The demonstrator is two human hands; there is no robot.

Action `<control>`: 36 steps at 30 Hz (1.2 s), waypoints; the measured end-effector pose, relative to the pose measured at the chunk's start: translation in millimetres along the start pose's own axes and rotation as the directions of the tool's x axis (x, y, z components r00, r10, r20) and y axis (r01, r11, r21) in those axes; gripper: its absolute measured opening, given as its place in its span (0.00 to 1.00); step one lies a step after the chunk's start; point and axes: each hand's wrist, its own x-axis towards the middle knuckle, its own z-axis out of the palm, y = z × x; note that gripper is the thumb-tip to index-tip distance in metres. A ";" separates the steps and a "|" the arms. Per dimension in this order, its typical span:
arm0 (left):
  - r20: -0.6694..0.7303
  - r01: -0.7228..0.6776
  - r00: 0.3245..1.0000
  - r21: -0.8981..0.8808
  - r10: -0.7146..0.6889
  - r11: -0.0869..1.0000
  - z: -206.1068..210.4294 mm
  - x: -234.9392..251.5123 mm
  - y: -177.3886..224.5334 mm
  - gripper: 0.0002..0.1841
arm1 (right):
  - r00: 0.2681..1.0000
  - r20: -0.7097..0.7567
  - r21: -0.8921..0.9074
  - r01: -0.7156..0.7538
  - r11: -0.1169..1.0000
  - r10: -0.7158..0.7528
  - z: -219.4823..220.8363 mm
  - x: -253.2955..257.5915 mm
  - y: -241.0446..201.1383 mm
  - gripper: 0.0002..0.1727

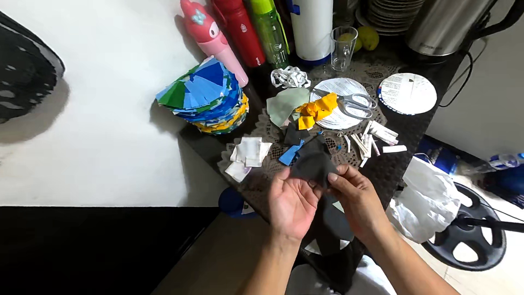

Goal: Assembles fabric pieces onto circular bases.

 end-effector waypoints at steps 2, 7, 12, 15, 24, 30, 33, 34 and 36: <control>0.063 0.017 0.998 0.157 -0.027 0.987 -6.1 -7.0 1.0 0.29 | 0.998 0.034 -0.065 0.056 0.996 -0.054 -12.1 -7.1 -1.5 0.04; 0.230 -0.278 0.958 0.609 0.170 0.743 -29.0 -22.3 -9.6 0.23 | 0.992 0.105 -0.302 0.096 0.948 -0.067 -41.6 -37.6 -4.1 0.04; 0.510 -0.549 0.836 0.759 0.205 0.349 -66.0 -56.8 -26.5 0.06 | 0.996 0.060 -0.539 0.082 0.838 -0.059 -66.7 -79.9 2.4 0.01; 0.523 -0.546 0.838 0.810 0.160 0.213 -74.0 -78.0 -38.8 0.08 | 0.997 0.053 -0.658 0.083 0.749 -0.064 -80.1 -97.8 11.4 0.03; 0.508 -0.507 0.836 0.860 0.207 -0.060 -62.6 -61.9 -51.0 0.19 | 0.984 0.110 -0.900 0.158 0.407 -0.140 -76.1 -55.8 -2.8 0.06; 0.452 -0.423 0.873 0.889 0.181 -0.177 -52.9 -44.4 -47.1 0.21 | 0.996 0.088 -0.959 0.094 0.266 -0.034 -69.3 -31.3 -6.7 0.08; 0.431 -0.397 0.887 0.895 0.167 -0.201 -50.0 -40.5 -45.8 0.21 | 0.994 0.100 -0.969 0.108 0.221 -0.047 -68.2 -27.2 -4.6 0.08; 0.428 -0.394 0.889 0.896 0.164 -0.204 -49.0 -39.6 -45.5 0.21 | 0.994 0.103 -0.971 0.111 0.210 -0.046 -67.7 -26.2 -4.1 0.08; 0.422 -0.389 0.893 0.898 0.156 -0.207 -47.8 -38.4 -45.0 0.21 | 0.993 0.108 -0.977 0.113 0.183 -0.038 -66.9 -24.6 -3.4 0.08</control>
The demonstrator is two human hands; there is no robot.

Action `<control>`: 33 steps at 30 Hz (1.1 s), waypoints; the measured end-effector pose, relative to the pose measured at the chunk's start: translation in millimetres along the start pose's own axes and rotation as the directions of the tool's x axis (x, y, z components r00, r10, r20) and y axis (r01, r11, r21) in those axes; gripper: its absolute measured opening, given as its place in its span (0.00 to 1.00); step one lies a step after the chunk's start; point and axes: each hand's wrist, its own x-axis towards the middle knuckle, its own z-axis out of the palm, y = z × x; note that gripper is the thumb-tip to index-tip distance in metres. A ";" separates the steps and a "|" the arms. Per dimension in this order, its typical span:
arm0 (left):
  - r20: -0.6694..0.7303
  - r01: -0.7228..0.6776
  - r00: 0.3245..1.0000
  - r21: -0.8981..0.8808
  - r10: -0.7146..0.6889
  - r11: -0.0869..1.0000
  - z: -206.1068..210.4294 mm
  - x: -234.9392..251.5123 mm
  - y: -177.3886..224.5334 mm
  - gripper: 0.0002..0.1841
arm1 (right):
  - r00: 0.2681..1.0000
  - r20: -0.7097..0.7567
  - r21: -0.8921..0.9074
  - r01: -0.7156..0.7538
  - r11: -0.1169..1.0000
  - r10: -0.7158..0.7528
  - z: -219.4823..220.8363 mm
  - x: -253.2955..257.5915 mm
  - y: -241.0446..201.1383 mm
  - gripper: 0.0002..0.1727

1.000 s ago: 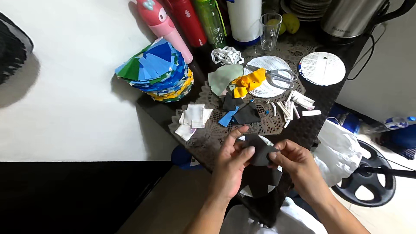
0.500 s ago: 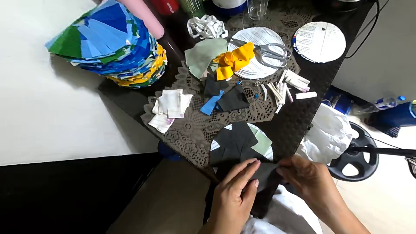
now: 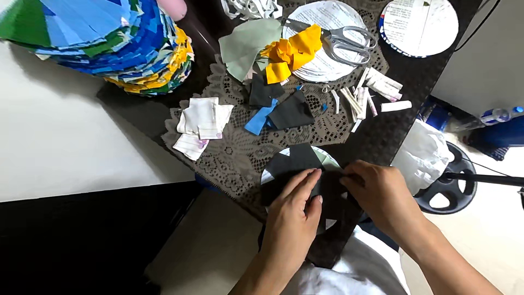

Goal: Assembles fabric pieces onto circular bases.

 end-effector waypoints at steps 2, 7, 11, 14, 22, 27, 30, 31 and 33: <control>0.005 0.005 1.000 0.003 -0.005 1.000 0.1 1.3 -0.3 0.21 | 1.000 0.000 -0.025 0.005 1.000 -0.005 1.1 1.3 -0.3 0.07; 0.014 0.020 1.000 0.013 -0.020 1.000 2.4 2.6 -0.9 0.21 | 0.996 -0.088 0.005 0.017 1.000 -0.016 1.1 -1.4 8.8 0.06; 0.024 0.031 0.999 0.009 -0.031 0.999 2.4 2.4 -0.7 0.20 | 0.978 -0.208 0.081 -0.015 0.997 0.031 -7.8 -23.2 31.4 0.09; 0.036 0.026 0.999 0.024 -0.027 0.999 1.1 3.0 -0.4 0.20 | 0.958 -0.287 0.152 0.036 0.988 0.009 -1.5 -43.5 46.2 0.10; 0.071 -0.038 0.997 0.046 0.035 0.998 -0.3 7.2 -0.6 0.19 | 0.871 -0.460 0.025 0.205 0.978 -0.171 27.7 -57.9 47.7 0.09; 0.077 -0.092 0.993 0.049 0.088 0.995 -2.0 9.3 -2.7 0.18 | 0.853 -0.430 -0.116 0.272 0.955 -0.295 35.8 -43.7 34.9 0.12; 0.093 -0.096 0.992 0.062 0.090 0.993 -2.5 10.8 -3.9 0.19 | 0.861 -0.399 -0.165 0.271 0.948 -0.316 38.8 -39.4 34.8 0.13; 0.097 -0.094 0.991 0.064 0.088 0.993 -2.7 11.3 -4.4 0.19 | 0.862 -0.394 -0.178 0.267 0.947 -0.317 39.5 -39.1 35.3 0.13; 0.101 -0.087 0.992 0.067 0.080 0.994 -3.0 12.1 -5.4 0.19 | 0.864 -0.392 -0.186 0.261 0.947 -0.315 40.3 -39.5 35.7 0.13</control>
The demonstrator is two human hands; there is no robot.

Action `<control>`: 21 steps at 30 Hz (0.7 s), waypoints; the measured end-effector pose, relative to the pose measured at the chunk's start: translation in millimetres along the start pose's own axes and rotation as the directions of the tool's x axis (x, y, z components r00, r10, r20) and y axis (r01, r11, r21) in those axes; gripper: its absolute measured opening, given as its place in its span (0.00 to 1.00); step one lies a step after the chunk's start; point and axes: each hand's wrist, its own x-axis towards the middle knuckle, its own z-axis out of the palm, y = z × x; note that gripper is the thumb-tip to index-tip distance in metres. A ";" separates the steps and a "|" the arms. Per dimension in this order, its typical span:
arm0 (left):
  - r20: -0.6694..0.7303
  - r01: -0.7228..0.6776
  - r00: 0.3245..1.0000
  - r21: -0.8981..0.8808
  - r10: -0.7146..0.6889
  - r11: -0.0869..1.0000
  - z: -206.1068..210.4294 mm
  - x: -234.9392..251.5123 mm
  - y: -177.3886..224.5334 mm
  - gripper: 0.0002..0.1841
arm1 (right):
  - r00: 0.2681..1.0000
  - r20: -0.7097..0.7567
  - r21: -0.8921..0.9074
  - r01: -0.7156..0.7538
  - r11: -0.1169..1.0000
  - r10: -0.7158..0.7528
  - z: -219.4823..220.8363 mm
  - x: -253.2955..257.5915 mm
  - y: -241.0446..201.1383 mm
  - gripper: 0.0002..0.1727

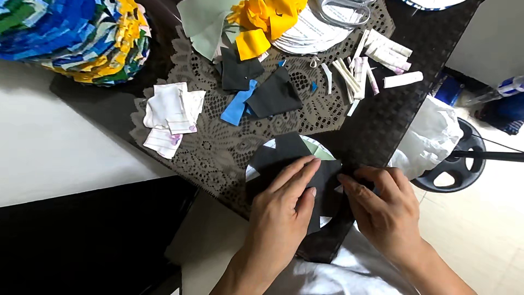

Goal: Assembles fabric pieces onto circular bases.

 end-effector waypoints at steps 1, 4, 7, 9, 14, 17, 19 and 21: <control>0.001 0.004 1.000 0.002 -0.004 1.000 -0.2 0.2 -0.5 0.19 | 1.000 0.000 0.000 -0.002 1.000 0.002 0.1 -0.3 -0.1 0.13; -0.002 0.024 1.000 0.012 -0.024 1.000 -1.4 0.3 -0.9 0.20 | 1.000 -0.001 0.007 -0.006 1.000 0.006 0.0 -0.4 -0.1 0.13; 0.005 0.044 0.999 0.027 -0.044 0.999 -2.7 0.5 -0.9 0.20 | 1.000 0.001 0.006 -0.007 1.000 0.007 0.2 -0.3 -0.1 0.13; 0.018 0.063 0.998 0.037 -0.064 0.997 -3.0 0.7 0.0 0.21 | 1.000 0.004 0.010 -0.006 1.000 0.006 -0.2 -0.5 0.1 0.13; 0.027 0.087 0.996 0.062 -0.089 0.994 -3.4 0.4 1.9 0.21 | 1.000 0.010 0.015 -0.002 1.000 0.001 -1.0 -1.1 0.8 0.13; 0.029 0.088 0.995 0.087 -0.091 0.992 -2.5 0.7 2.1 0.21 | 1.000 0.014 0.010 -0.008 1.000 0.007 -0.8 -0.9 0.7 0.13; 0.027 0.085 0.996 0.103 -0.089 0.991 -2.2 0.8 2.6 0.21 | 0.999 0.023 0.007 -0.024 1.000 0.024 -1.6 1.2 -0.3 0.13; 0.030 0.086 0.996 0.107 -0.089 0.991 -2.1 0.6 3.2 0.21 | 0.999 0.026 0.016 -0.048 0.999 0.048 -3.0 5.5 -1.8 0.12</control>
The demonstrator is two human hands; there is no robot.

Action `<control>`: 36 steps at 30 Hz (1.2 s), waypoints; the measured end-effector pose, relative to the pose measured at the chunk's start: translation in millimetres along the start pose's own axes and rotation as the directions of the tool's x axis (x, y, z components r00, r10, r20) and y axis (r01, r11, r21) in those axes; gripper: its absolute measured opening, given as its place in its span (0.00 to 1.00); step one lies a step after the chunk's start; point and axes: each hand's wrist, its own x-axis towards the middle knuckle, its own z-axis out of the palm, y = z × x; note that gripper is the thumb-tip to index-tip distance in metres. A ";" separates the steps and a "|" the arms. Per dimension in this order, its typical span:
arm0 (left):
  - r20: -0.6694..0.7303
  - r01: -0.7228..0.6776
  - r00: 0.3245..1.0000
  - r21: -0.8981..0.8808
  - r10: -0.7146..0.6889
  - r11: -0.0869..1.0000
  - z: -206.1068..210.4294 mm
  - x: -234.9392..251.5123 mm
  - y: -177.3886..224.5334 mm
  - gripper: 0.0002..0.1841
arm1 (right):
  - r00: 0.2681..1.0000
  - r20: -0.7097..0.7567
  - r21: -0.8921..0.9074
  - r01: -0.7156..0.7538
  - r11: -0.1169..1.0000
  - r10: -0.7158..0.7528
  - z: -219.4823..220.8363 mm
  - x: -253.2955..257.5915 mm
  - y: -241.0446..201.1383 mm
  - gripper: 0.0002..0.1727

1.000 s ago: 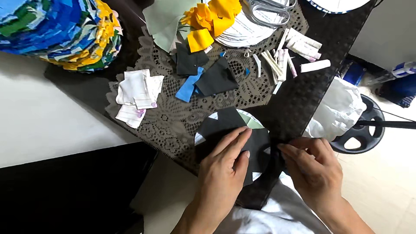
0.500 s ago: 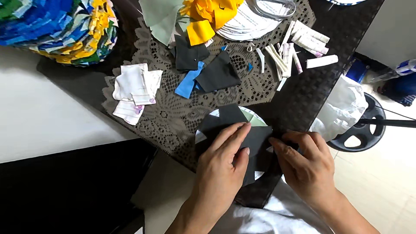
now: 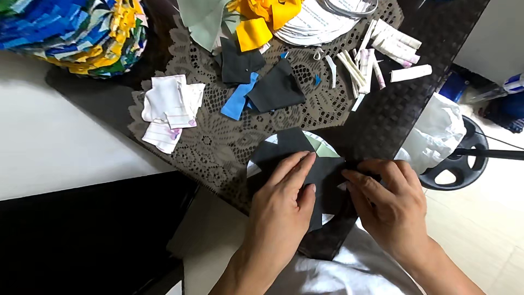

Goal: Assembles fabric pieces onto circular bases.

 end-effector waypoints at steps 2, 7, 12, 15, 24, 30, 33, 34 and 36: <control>0.005 0.007 1.000 -0.004 -0.007 1.000 0.4 -0.5 0.2 0.21 | 1.000 -0.014 -0.006 -0.012 1.000 0.012 -0.8 5.0 -0.8 0.11; -0.003 0.013 1.000 -0.011 -0.013 1.000 1.1 -1.0 -0.1 0.21 | 1.000 -0.015 -0.052 -0.011 0.999 0.010 1.4 13.1 -0.9 0.11; -0.017 0.023 1.000 -0.048 -0.024 0.999 1.1 -2.7 -1.4 0.22 | 1.000 -0.003 -0.083 0.007 0.997 -0.008 7.3 12.5 3.4 0.11; -0.053 0.034 0.998 -0.092 -0.039 0.995 0.5 -5.2 -2.6 0.17 | 1.000 -0.001 -0.084 0.008 0.996 -0.008 7.3 12.5 3.7 0.11; -0.091 0.014 0.996 0.191 0.003 0.981 -8.5 -10.0 2.8 0.14 | 1.000 -0.008 -0.085 0.009 0.996 -0.010 8.3 11.1 4.7 0.11; -0.096 -0.030 0.994 0.272 0.058 0.962 -8.7 -15.9 -1.1 0.19 | 1.000 -0.017 -0.081 0.015 0.997 -0.016 8.8 10.2 5.0 0.11; -0.103 0.062 0.994 0.330 -0.029 0.942 -16.6 -20.0 -2.9 0.19 | 1.000 -0.016 -0.081 0.015 0.997 -0.017 8.6 10.0 5.3 0.11; -0.109 0.085 0.993 0.339 -0.050 0.937 -18.2 -20.3 -3.1 0.20 | 1.000 -0.018 -0.081 0.018 0.997 -0.019 8.8 10.0 5.7 0.11; -0.112 0.087 0.992 0.338 -0.051 0.937 -18.8 -20.1 -1.5 0.20 | 1.000 -0.018 -0.080 0.022 0.997 -0.023 8.8 9.9 6.1 0.11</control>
